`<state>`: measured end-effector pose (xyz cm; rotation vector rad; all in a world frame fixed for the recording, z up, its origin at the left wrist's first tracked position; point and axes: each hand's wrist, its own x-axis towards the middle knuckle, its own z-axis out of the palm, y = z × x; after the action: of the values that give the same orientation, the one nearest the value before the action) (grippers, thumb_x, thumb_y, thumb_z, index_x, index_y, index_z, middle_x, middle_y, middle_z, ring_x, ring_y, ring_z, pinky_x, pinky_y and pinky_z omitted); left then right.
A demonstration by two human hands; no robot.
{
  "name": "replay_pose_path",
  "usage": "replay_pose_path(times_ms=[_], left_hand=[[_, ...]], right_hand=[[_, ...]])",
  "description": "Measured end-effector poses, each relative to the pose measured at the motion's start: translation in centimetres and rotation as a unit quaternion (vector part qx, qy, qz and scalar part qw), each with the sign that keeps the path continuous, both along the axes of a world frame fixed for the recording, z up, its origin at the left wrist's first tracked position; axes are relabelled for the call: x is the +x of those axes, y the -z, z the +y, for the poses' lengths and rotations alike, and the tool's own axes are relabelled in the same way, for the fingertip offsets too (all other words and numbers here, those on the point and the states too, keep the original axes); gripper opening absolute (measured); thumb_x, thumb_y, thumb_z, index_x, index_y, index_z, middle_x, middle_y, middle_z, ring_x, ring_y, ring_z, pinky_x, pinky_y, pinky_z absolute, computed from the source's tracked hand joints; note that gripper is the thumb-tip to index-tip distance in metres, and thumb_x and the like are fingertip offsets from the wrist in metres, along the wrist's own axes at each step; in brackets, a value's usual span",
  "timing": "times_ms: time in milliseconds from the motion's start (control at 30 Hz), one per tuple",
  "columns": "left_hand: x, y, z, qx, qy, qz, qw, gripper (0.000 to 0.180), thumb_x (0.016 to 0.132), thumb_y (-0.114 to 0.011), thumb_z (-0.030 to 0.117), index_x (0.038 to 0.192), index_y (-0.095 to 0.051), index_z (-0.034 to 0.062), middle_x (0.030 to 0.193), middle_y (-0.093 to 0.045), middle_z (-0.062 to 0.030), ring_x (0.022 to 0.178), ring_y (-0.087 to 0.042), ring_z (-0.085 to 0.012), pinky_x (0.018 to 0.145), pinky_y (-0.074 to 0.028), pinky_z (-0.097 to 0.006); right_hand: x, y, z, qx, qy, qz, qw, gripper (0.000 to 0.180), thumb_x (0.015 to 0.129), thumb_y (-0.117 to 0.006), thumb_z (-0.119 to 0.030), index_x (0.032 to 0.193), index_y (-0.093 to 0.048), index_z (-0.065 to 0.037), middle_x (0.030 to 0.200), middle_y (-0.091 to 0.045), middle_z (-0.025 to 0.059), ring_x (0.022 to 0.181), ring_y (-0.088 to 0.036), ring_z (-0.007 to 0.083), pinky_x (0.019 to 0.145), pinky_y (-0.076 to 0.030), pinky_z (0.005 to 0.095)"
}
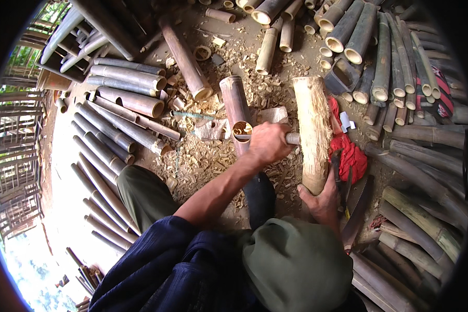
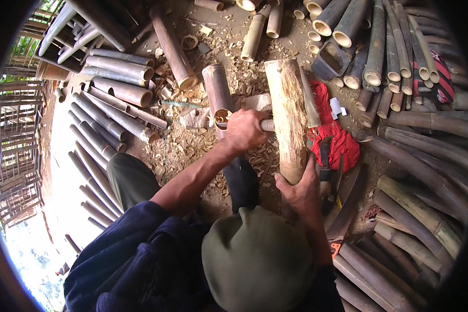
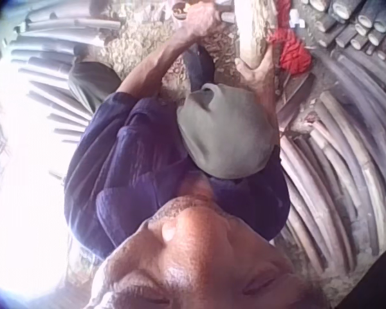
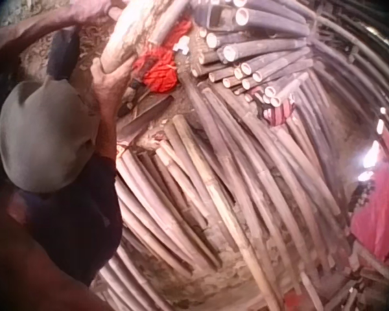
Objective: The person sits on the ground and uses a knife and a wooden mallet to carve the end of a bamboo pole. They repeatedly strike the knife to remove the inner pith and smooth the opening, occasionally inspecting the work and adjusting the bamboo's position.
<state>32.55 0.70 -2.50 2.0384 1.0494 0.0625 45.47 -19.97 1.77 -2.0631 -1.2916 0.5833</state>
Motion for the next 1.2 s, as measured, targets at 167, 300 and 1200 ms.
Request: replay_pose_path(times_ms=[167, 300, 1200], left_hand=[[-2.7, 0.9, 0.0, 0.119, -0.021, -0.133, 0.984, 0.032, 0.078, -0.082, 0.034, 0.097, -0.077, 0.0096, 0.084, -0.074, -0.0167, 0.077, -0.074, -0.0365, 0.071, -0.059, -0.046], [-2.9, 0.5, -1.4, 0.121, -0.041, -0.207, 0.970, 0.028, 0.075, -0.083, 0.028, 0.095, -0.074, 0.0094, 0.087, -0.071, -0.0164, 0.084, -0.072, -0.0370, 0.073, -0.056, -0.048], [-2.1, 6.5, 11.4, -0.145, 0.194, -0.387, 0.890, 0.036, 0.094, -0.076, 0.020, 0.125, -0.069, 0.0030, 0.110, -0.075, -0.0102, 0.099, -0.069, -0.0180, 0.088, -0.057, -0.037]], right_hand=[[2.0, -7.2, 2.3, -0.033, -0.021, 0.171, 0.984, 0.095, 0.077, -0.083, -0.021, 0.153, -0.032, 0.006, 0.139, -0.052, 0.0251, 0.127, -0.057, 0.0341, 0.107, -0.047, 0.0438], [0.6, -6.6, 0.8, 0.092, 0.067, 0.147, 0.983, 0.097, 0.078, -0.081, -0.020, 0.153, -0.026, 0.007, 0.135, -0.053, 0.0223, 0.122, -0.058, 0.0332, 0.107, -0.047, 0.0433], [1.0, -4.4, 10.8, 0.016, -0.136, 0.019, 0.990, 0.093, 0.082, -0.082, -0.017, 0.154, -0.028, 0.006, 0.134, -0.058, 0.0302, 0.124, -0.061, 0.0353, 0.108, -0.045, 0.0430]])
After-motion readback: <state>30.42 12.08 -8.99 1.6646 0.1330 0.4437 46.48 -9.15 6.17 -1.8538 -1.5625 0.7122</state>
